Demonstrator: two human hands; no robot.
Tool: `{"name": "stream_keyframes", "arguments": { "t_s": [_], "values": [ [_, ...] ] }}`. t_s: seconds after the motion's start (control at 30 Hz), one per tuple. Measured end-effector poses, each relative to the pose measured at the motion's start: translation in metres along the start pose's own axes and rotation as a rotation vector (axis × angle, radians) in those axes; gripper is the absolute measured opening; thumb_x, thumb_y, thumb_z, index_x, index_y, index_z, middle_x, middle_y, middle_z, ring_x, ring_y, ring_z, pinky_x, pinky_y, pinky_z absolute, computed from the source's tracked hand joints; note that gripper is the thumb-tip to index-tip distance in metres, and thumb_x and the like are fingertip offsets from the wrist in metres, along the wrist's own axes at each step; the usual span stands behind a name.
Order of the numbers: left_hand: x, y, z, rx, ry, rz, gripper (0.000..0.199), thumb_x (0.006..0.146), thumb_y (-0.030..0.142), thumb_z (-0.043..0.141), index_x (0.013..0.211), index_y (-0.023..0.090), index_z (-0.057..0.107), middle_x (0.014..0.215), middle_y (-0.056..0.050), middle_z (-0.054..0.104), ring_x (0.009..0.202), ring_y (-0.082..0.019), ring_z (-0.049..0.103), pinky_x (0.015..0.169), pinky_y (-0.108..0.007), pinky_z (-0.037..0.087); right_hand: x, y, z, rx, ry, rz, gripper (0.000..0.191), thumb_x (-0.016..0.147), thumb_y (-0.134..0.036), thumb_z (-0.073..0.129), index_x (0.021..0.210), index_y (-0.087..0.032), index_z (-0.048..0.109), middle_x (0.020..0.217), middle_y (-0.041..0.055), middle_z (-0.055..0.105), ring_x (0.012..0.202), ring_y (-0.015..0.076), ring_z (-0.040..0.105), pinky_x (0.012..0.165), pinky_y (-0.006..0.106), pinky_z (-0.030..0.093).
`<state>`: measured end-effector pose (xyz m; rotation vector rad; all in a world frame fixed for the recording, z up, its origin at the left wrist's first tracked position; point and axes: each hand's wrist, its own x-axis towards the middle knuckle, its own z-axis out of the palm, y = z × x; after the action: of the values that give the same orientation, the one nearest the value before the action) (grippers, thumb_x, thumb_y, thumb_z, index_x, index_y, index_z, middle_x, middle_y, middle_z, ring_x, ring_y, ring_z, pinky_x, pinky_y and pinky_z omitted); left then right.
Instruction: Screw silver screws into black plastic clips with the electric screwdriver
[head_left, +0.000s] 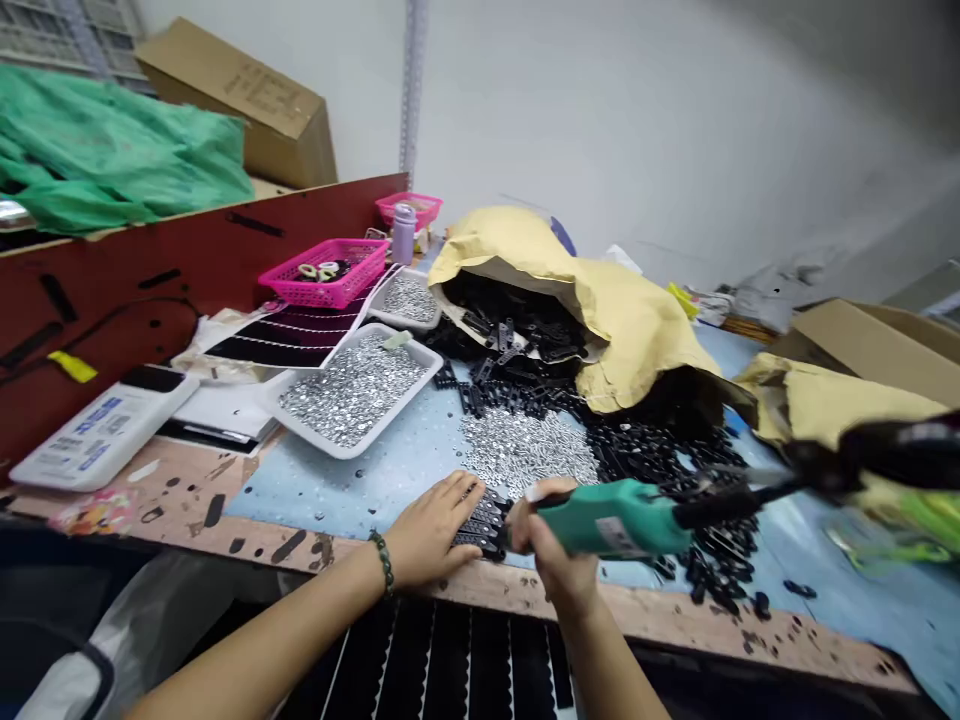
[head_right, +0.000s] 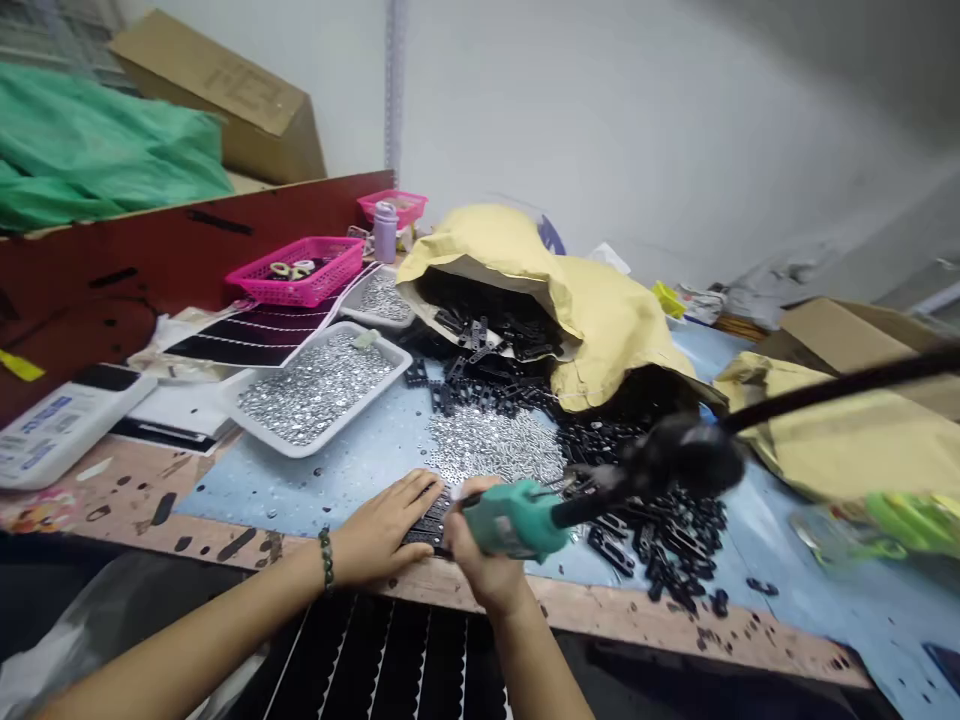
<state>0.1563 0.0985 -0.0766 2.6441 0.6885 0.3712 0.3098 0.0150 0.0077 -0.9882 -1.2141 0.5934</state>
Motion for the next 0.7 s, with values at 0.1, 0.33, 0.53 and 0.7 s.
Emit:
{"name": "stream_keyframes", "arguments": {
  "t_s": [0.1, 0.33, 0.53, 0.7],
  "values": [
    [0.001, -0.001, 0.000, 0.037, -0.026, -0.011, 0.072, 0.087, 0.050, 0.051, 0.145, 0.018, 0.023, 0.149, -0.014, 0.028, 0.137, -0.032, 0.024, 0.109, -0.049, 0.030, -0.001, -0.014, -0.026, 0.006, 0.264, -0.073, 0.015, 0.086, -0.022, 0.055, 0.098, -0.025, 0.045, 0.060, -0.0083, 0.049, 0.049, 0.0103, 0.050, 0.054, 0.028, 0.047],
    [0.013, -0.010, -0.005, 0.053, -0.062, 0.023, 0.079, 0.086, 0.057, 0.048, 0.147, 0.016, 0.018, 0.153, -0.015, 0.017, 0.139, -0.037, 0.011, 0.110, -0.055, 0.023, -0.060, -0.059, -0.105, -0.676, 0.633, -0.168, 0.048, 0.079, -0.028, 0.062, 0.123, -0.025, 0.044, 0.121, 0.0091, 0.047, 0.115, 0.0237, 0.048, 0.094, 0.044, 0.042],
    [-0.001, 0.043, -0.031, 0.008, 0.207, 0.095, 0.070, 0.090, 0.045, 0.046, 0.147, 0.028, 0.009, 0.154, -0.006, 0.010, 0.138, -0.040, 0.011, 0.108, -0.063, 0.018, -0.195, -0.021, -0.121, -0.694, 0.426, 0.359, 0.022, 0.079, -0.022, 0.061, 0.101, -0.022, 0.063, 0.088, 0.0063, 0.064, 0.070, 0.0194, 0.064, 0.061, 0.033, 0.054],
    [-0.037, 0.110, 0.033, -0.224, -0.152, 0.381, 0.039, 0.092, 0.019, 0.040, 0.130, 0.027, 0.040, 0.123, -0.007, 0.056, 0.110, -0.022, 0.055, 0.093, -0.036, 0.050, -0.248, 0.039, -0.104, -0.590, 0.446, 0.406, 0.029, 0.058, -0.018, 0.077, 0.084, -0.027, 0.069, 0.063, 0.0022, 0.065, 0.045, 0.0203, 0.058, 0.040, 0.033, 0.050]
  ]
}}
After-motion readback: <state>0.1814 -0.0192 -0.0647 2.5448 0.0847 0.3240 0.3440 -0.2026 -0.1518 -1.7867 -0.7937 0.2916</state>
